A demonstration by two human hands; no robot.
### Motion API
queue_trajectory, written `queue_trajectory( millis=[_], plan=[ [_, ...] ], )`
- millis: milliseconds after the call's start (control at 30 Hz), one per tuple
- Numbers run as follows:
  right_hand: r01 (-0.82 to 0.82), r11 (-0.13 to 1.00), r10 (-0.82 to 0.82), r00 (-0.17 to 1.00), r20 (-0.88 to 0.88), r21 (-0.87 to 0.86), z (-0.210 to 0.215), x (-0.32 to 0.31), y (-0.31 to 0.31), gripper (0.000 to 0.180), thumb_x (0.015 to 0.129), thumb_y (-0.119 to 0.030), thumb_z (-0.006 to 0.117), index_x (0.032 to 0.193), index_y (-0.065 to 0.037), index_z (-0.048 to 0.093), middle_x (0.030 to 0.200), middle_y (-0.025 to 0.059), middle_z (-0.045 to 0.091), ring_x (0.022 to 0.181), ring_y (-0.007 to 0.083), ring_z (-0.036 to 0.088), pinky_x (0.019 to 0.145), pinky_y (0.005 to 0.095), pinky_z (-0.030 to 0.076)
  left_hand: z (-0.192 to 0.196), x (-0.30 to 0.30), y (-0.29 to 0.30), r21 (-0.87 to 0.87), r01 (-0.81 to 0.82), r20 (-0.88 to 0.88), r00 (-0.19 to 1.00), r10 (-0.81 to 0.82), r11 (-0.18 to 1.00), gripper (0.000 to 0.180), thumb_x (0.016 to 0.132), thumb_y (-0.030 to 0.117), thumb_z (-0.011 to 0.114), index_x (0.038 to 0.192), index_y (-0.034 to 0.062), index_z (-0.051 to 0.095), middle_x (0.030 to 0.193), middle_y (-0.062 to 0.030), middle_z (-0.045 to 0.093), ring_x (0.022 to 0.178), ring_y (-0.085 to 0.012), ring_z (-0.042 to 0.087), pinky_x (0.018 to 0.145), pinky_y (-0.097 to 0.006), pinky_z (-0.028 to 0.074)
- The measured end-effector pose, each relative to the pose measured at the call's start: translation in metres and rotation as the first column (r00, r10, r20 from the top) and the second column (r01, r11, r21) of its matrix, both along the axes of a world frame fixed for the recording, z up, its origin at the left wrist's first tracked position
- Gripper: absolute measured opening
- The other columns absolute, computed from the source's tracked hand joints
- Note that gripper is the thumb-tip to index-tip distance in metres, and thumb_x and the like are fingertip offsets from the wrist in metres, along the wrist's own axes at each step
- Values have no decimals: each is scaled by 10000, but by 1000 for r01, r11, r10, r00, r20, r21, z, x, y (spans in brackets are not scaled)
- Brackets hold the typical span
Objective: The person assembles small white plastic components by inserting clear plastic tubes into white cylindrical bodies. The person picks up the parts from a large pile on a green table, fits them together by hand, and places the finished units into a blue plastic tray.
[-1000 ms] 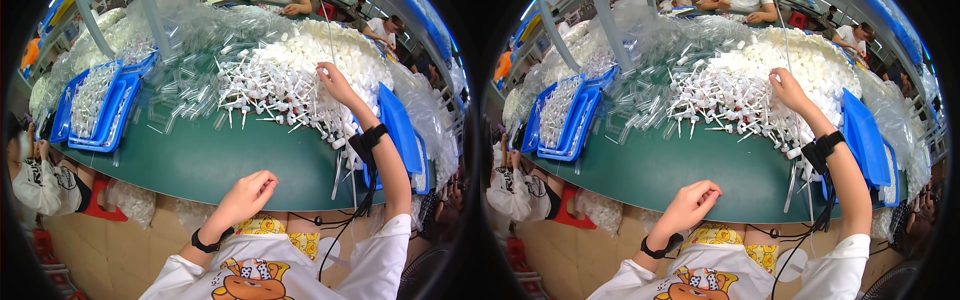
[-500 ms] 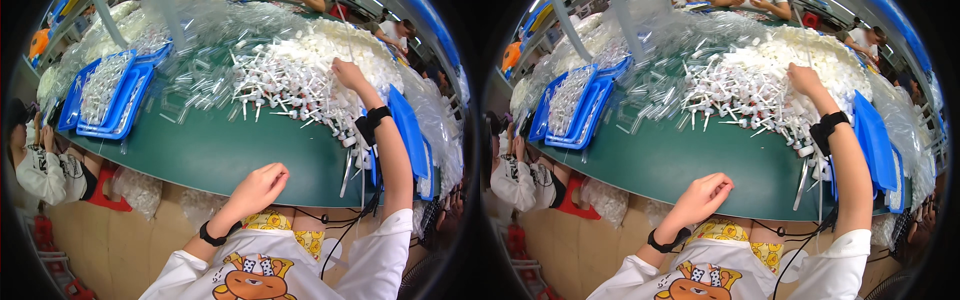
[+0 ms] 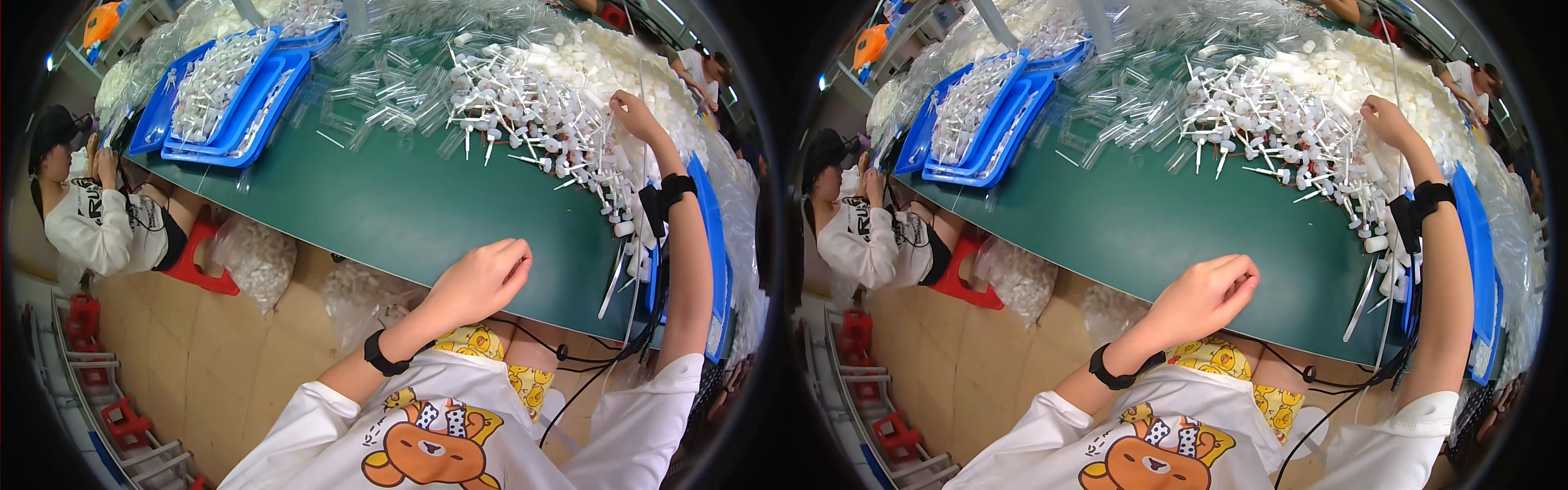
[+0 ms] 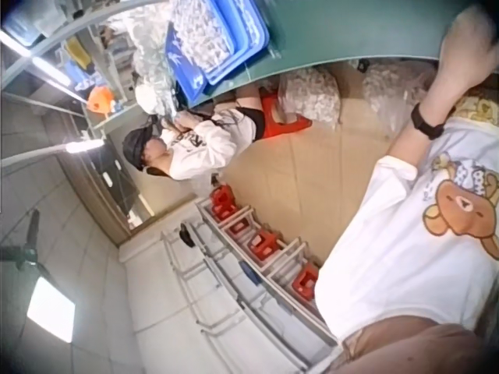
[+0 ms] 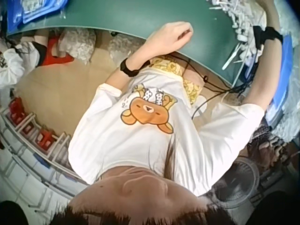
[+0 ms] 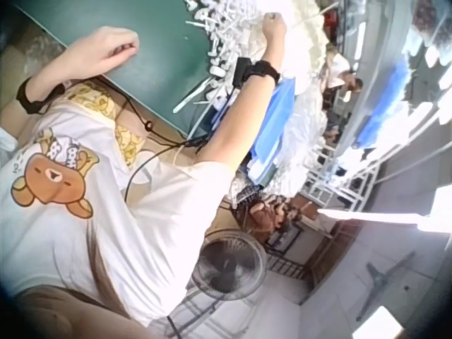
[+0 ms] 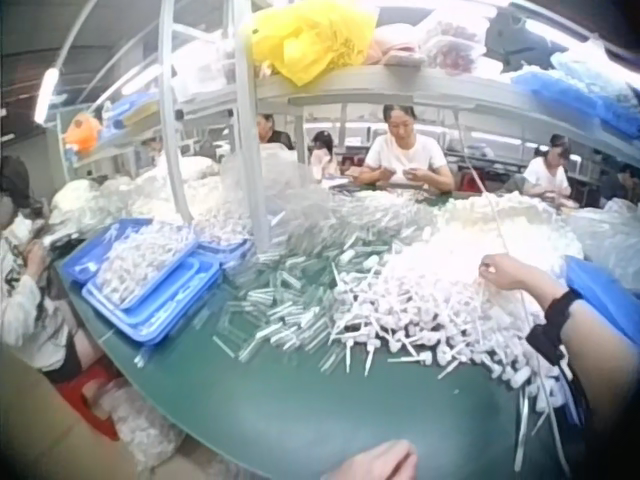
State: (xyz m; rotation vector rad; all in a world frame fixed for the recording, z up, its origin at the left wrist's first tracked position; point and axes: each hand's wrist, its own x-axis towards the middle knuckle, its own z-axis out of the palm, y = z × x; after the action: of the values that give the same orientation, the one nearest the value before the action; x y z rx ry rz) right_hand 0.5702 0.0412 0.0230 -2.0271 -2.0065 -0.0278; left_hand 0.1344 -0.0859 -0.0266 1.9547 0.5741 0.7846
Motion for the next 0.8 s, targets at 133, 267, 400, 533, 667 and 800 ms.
queue_trajectory(
  millis=[133,267,400,533,667,800],
  plan=[
    [17,994,-18,1000,-5,-109,10,-5,-12,227,842,-220,529,924,-13,568,821,120,601,725,219,570,670,344,471,-3,1,1,-46,17,36,999,-15,999,84,848,87,536,854,3,536,700,-95,550,578,-171,549,533,-297,441],
    [110,963,-143,982,-123,-244,22,-9,-19,247,883,-262,489,942,-35,567,875,65,584,659,147,551,497,280,467,-5,-3,12,-296,172,171,977,-125,940,110,884,113,526,884,9,562,669,1,530,568,-57,496,482,-203,396],
    [118,973,-153,972,-175,-198,20,-17,-16,257,897,-264,487,991,-35,556,859,61,585,663,133,534,514,277,466,16,-38,31,-574,160,308,951,31,803,152,922,124,452,912,2,543,586,2,460,492,-64,431,440,-195,360],
    [98,995,-95,963,-253,-1,7,16,-22,264,901,-269,491,1008,-37,562,857,63,596,711,128,550,551,272,467,36,-82,40,-544,-12,279,941,194,839,152,917,122,450,906,-7,530,588,4,433,481,-73,412,428,-202,344],
    [167,984,-137,937,-323,66,6,8,-28,288,908,-292,494,1033,-44,567,882,53,610,772,121,560,596,263,464,47,-126,30,-529,-197,222,907,359,825,155,911,125,441,885,-1,527,608,6,438,510,-67,412,456,-195,337],
    [98,995,-98,923,-371,-17,10,-14,-33,300,911,-300,498,1055,-47,572,925,52,626,790,112,563,634,253,451,54,-149,-2,-549,-231,205,895,397,803,151,905,122,446,882,7,542,628,0,479,559,-57,445,508,-192,355]
  ],
)
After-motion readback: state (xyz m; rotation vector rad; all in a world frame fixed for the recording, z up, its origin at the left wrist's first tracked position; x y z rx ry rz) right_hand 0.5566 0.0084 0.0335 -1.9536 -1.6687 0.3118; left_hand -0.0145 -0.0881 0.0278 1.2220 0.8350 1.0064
